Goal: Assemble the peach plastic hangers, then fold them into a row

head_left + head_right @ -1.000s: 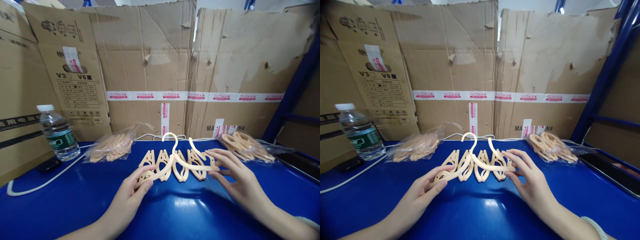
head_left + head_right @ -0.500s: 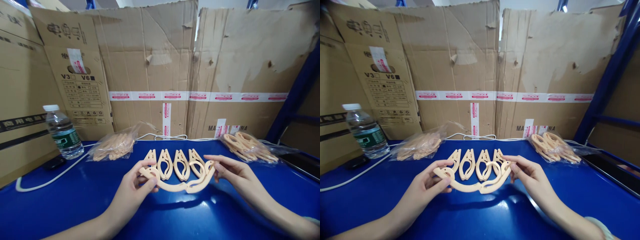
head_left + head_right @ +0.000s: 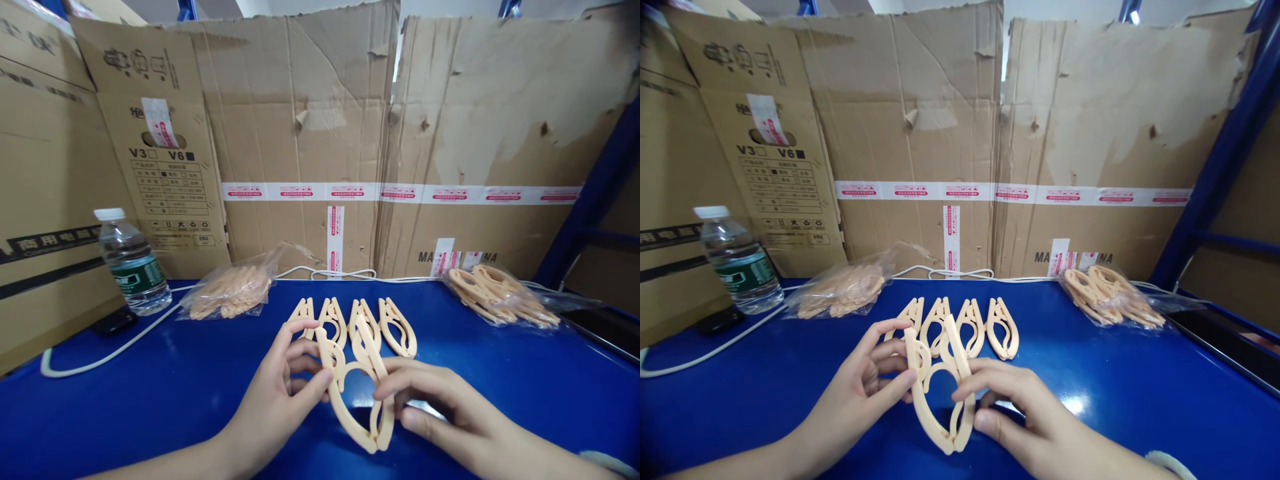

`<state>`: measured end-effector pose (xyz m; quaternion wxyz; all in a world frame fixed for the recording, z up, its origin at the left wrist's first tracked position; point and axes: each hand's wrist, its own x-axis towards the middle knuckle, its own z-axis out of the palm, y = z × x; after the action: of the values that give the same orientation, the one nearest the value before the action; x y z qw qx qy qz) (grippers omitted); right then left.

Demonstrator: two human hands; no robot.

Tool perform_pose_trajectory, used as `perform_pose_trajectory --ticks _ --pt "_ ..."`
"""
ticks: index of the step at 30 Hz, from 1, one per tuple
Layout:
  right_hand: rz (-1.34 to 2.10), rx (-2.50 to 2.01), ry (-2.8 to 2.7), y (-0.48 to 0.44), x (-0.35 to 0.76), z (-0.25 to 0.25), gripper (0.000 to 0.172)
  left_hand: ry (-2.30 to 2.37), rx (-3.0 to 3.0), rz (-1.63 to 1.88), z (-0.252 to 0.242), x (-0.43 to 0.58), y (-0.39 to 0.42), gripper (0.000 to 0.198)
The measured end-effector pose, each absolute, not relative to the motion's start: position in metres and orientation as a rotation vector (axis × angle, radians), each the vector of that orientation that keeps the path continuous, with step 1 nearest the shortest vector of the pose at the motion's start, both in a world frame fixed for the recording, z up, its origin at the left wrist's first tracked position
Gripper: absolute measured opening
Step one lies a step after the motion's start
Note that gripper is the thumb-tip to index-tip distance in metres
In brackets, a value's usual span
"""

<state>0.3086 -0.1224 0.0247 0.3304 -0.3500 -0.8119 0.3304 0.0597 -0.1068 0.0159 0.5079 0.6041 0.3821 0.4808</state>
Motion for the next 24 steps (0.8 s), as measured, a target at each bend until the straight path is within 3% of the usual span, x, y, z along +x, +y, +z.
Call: perform_pose_trajectory --ticks 4,8,19,24 --pt "0.751 -0.960 -2.170 -0.125 0.312 0.023 0.031 0.930 1.498 1.196 0.019 0.058 -0.109 0.027" --pt "0.866 -0.954 -2.115 -0.125 0.312 0.021 0.036 0.925 1.625 1.111 0.022 0.056 -0.114 0.012" --pt "1.133 -0.957 -2.019 -0.123 0.312 0.019 0.034 0.811 1.579 0.983 0.018 0.054 -0.114 0.033" --pt "1.089 -0.993 -2.087 -0.125 0.314 0.026 0.038 0.783 1.750 0.943 0.023 0.052 -0.119 0.044"
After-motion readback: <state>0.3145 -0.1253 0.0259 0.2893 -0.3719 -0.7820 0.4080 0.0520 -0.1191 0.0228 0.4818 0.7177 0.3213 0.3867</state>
